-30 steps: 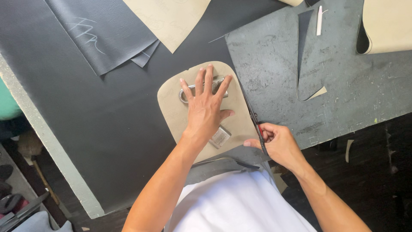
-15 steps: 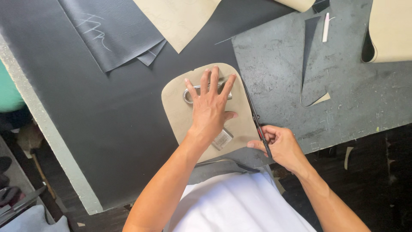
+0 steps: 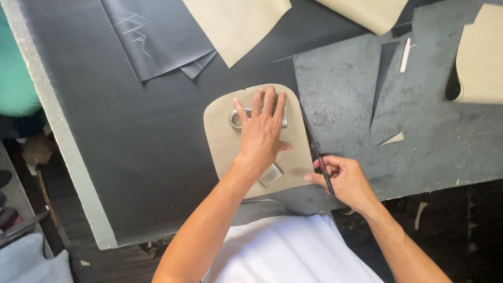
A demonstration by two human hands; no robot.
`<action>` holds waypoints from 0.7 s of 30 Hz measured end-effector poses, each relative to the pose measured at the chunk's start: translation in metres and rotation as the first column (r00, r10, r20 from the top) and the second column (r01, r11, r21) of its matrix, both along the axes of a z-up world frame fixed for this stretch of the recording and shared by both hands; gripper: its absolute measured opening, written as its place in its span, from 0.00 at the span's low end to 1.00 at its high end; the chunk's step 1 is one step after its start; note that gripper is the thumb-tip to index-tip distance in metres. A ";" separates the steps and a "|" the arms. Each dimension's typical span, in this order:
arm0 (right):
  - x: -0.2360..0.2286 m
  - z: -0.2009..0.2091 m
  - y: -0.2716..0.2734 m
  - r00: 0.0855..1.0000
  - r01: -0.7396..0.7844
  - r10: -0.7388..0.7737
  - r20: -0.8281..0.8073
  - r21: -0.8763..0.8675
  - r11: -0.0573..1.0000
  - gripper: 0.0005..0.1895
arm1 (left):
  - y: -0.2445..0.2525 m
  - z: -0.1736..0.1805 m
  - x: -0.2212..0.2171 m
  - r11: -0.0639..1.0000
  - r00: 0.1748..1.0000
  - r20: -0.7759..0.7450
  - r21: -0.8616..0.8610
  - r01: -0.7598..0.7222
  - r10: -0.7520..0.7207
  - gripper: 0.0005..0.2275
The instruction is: The person uses shears to cut a dark sheet of material on a workbench, using a newspaper and padlocks as temporary weights. They then place a beige template on the sheet, trace its outline with a white marker, and cut the material to match the template shape.
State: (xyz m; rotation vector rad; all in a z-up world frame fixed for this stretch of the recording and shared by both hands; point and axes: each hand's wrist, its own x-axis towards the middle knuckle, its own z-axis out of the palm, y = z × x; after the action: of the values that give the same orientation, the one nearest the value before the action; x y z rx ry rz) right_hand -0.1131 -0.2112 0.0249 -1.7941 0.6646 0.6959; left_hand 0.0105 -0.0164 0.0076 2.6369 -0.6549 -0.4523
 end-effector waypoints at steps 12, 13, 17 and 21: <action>0.028 0.007 -0.031 0.981 -0.130 0.134 -0.137 0.038 0.991 0.19 | -0.008 0.010 -0.005 0.994 0.992 -0.076 -0.043 -0.104 0.100 0.53; 0.031 0.008 -0.033 0.979 -0.143 0.147 -0.141 0.037 0.989 0.19 | -0.008 0.009 -0.005 0.993 0.991 -0.084 -0.042 -0.112 0.108 0.53; 0.041 0.012 -0.043 0.968 -0.192 0.196 -0.154 0.039 0.981 0.20 | -0.009 0.007 -0.007 0.989 0.985 -0.110 -0.046 -0.139 0.134 0.52; 0.056 0.014 -0.056 0.940 -0.293 0.290 -0.182 0.009 0.956 0.20 | -0.012 0.003 -0.011 0.960 0.977 -0.072 -0.183 -0.213 0.203 0.46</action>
State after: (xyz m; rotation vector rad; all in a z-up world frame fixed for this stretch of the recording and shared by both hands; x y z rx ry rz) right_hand -0.0569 -0.2672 0.0389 -1.8813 0.5288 1.0662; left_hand -0.0004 -0.0285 0.0108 2.4696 -0.3777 -0.3751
